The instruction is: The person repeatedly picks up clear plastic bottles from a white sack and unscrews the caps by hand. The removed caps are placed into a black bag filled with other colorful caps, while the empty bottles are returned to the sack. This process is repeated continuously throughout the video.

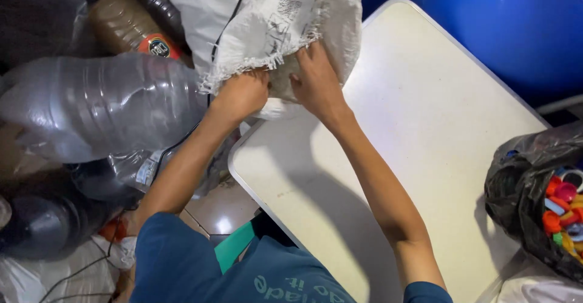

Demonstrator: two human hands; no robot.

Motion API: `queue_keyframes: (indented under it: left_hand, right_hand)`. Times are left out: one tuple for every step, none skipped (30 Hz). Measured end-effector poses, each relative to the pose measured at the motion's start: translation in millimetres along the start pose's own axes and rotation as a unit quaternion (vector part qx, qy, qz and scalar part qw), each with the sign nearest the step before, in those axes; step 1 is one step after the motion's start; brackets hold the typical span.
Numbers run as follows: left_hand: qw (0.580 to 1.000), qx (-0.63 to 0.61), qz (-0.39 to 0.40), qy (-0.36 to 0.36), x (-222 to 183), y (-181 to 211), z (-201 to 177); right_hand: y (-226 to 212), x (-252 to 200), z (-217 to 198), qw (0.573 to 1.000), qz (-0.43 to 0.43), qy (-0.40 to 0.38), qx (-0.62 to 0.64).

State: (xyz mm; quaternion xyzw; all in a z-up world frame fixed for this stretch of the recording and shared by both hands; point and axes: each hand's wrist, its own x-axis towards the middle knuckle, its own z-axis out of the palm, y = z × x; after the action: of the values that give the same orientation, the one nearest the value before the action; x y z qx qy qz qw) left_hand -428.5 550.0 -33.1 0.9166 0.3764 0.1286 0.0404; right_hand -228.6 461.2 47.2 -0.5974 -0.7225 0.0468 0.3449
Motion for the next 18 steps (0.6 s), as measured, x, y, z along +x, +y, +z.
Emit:
queue_keyframes:
  left_hand:
    - [1.000,0.000,-0.014,0.004,4.3,5.3,1.5]
    - [0.999,0.027,0.020,0.015,11.3,8.2,1.1]
    - [0.997,0.055,0.053,0.024,19.4,11.7,0.6]
    - [0.997,0.057,0.050,0.026,28.5,22.6,-14.8]
    - [1.000,0.006,0.025,0.009,38.2,34.1,-29.8]
    - [0.999,-0.047,0.001,-0.010,46.8,47.0,-43.5]
    - [0.999,-0.046,-0.002,-0.009,54.6,39.8,-30.7]
    - [0.997,-0.078,-0.002,-0.004,63.9,33.9,-17.7]
    - [0.994,-0.110,-0.003,0.001,73.5,28.5,-4.2]
    - [0.994,-0.112,-0.002,0.000,74.1,29.7,-4.5]
    - [0.995,-0.086,0.014,-0.039,75.2,31.1,-4.4]
    - [0.995,-0.059,0.032,-0.079,77.7,32.0,-5.0]
    - [0.994,-0.060,0.036,-0.080,75.8,23.8,-0.8]
    - [0.992,0.035,0.080,-0.096,75.6,17.2,4.1]
    - [0.978,0.129,0.123,-0.109,75.9,11.1,9.8]
    - [0.977,0.123,0.134,-0.110,75.9,1.1,31.7]
    - [0.906,0.349,0.237,-0.049,76.3,-8.5,53.9]
    - [0.771,0.552,0.317,0.021,78.0,-22.0,73.2]
  right_hand:
    - [-4.6,4.4,-7.6,1.000,-0.011,-0.008,0.003]
    - [-9.1,10.5,-14.9,0.997,0.047,-0.039,-0.041]
    - [-12.8,16.6,-23.2,0.988,0.105,-0.069,-0.086]
    - [-7.1,18.2,-19.0,0.989,0.101,-0.069,-0.085]
    - [-0.6,19.9,-15.3,0.973,0.159,-0.134,-0.102]
    - [6.2,19.3,-11.5,0.948,0.218,-0.199,-0.117]
    - [5.3,18.2,-10.4,0.949,0.216,-0.200,-0.116]
    - [5.2,16.2,-10.8,0.960,0.167,-0.151,-0.164]
    - [5.8,13.9,-11.2,0.966,0.116,-0.103,-0.209]
    - [14.8,10.6,-6.4,0.965,0.118,-0.104,-0.211]
    - [24.3,7.0,-1.7,0.969,0.137,-0.115,-0.168]
    - [33.9,4.0,2.8,0.972,0.157,-0.124,-0.125]
    - [32.9,1.8,2.9,0.971,0.161,-0.123,-0.126]
    - [32.7,-1.1,1.6,0.984,0.102,-0.065,-0.132]
    - [33.2,-4.3,0.2,0.990,0.041,-0.008,-0.137]
    - [32.2,-6.2,-3.0,0.988,0.051,-0.008,-0.144]
    - [31.4,-7.9,-6.2,0.990,0.083,-0.024,-0.110]
    - [29.2,-4.5,-8.1,0.990,0.111,-0.039,-0.075]
